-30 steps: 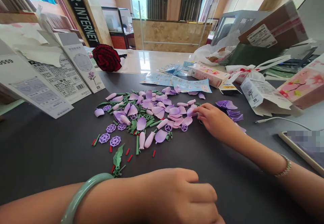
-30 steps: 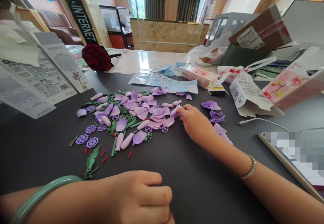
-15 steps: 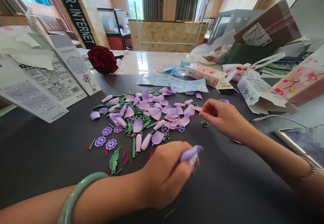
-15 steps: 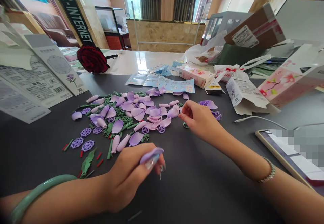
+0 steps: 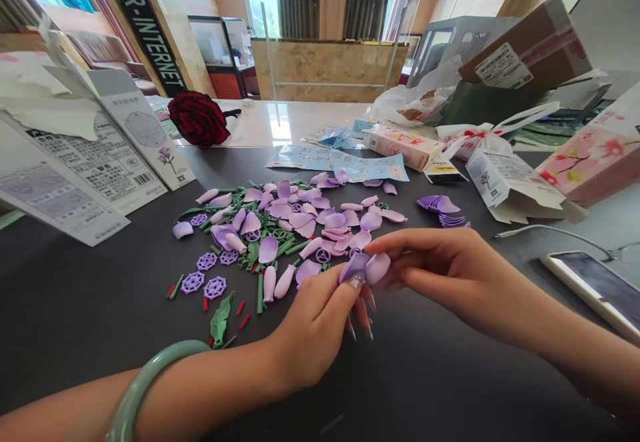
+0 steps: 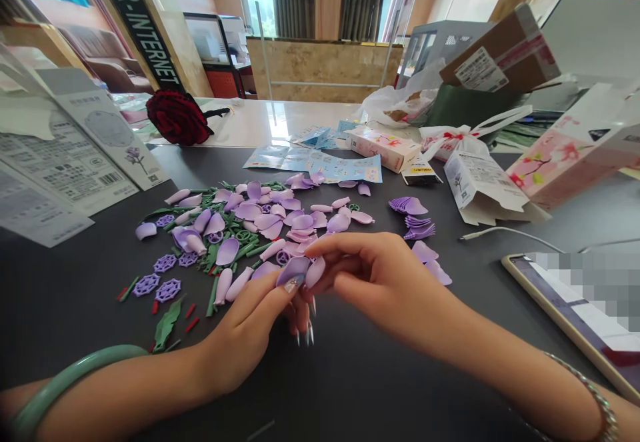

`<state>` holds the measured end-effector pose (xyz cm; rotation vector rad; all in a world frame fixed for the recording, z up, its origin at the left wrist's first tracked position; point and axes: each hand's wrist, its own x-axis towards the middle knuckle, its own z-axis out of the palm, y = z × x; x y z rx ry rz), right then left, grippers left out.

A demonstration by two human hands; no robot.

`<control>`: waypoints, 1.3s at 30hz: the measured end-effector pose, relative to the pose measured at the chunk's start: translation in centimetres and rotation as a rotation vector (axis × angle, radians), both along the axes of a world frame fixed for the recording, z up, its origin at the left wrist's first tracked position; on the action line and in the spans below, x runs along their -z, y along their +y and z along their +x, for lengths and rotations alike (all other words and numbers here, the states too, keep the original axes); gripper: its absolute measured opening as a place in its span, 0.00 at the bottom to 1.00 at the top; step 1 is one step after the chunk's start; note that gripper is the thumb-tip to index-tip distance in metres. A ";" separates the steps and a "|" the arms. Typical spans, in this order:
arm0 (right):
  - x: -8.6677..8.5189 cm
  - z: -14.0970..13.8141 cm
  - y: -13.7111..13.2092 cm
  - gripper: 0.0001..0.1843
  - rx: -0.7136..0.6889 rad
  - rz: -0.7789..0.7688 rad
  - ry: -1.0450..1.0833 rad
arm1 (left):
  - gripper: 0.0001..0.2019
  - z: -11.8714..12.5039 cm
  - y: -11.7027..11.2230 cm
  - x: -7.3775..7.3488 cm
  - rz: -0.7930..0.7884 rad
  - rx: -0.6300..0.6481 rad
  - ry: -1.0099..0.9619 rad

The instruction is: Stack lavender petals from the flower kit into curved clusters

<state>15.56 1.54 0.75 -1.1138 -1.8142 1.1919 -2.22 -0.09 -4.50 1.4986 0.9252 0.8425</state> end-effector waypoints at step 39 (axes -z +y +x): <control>0.3 1.6 1.5 0.07 -0.306 0.201 -0.246 | 0.27 -0.5 0.5 0.1 0.182 0.391 0.154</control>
